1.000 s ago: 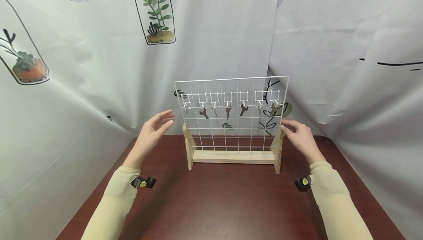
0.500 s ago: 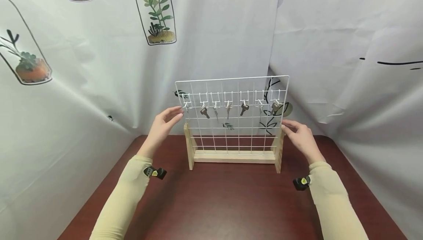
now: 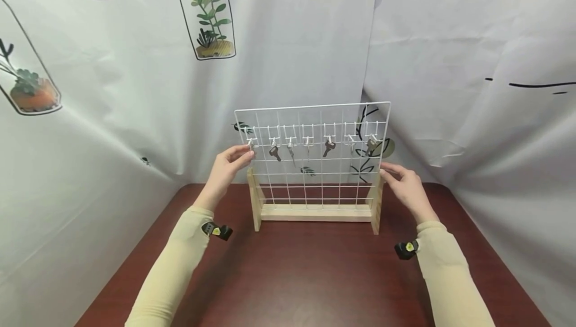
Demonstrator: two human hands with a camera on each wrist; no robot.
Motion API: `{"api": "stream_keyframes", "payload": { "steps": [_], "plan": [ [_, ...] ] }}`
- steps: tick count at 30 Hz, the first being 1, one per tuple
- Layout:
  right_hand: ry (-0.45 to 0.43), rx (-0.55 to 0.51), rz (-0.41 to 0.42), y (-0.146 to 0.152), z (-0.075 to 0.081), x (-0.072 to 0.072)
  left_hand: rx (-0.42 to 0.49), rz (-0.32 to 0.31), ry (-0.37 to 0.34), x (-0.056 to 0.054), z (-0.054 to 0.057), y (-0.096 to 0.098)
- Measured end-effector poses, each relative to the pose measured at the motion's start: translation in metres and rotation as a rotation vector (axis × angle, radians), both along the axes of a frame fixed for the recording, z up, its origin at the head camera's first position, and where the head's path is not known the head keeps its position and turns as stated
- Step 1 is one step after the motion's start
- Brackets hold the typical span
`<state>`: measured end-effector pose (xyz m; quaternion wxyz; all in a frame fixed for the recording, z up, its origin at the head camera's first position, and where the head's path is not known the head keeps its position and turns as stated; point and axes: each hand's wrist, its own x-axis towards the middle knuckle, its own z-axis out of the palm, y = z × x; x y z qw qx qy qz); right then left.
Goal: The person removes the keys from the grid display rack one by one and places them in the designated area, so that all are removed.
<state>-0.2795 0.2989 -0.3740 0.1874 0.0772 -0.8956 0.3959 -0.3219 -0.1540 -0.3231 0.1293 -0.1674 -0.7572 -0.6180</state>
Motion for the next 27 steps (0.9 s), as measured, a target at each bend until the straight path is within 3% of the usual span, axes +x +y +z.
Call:
{"api": "stream_keyframes", "payload": {
  "steps": [7, 22, 27],
  "plan": [
    [-0.002, 0.000, 0.001, -0.0014, -0.0018, 0.0001, 0.053, -0.002, -0.013, -0.0011, -0.0014, 0.0032],
    [0.010, -0.007, 0.005, -0.0010, -0.0016, 0.0001, 0.064, 0.012, 0.060, 0.0035, -0.0018, 0.0056],
    [0.004, -0.009, 0.004, -0.0009, -0.0011, 0.0005, 0.102, -0.026, 0.062, 0.0033, -0.0036, 0.0055]
  ]
}}
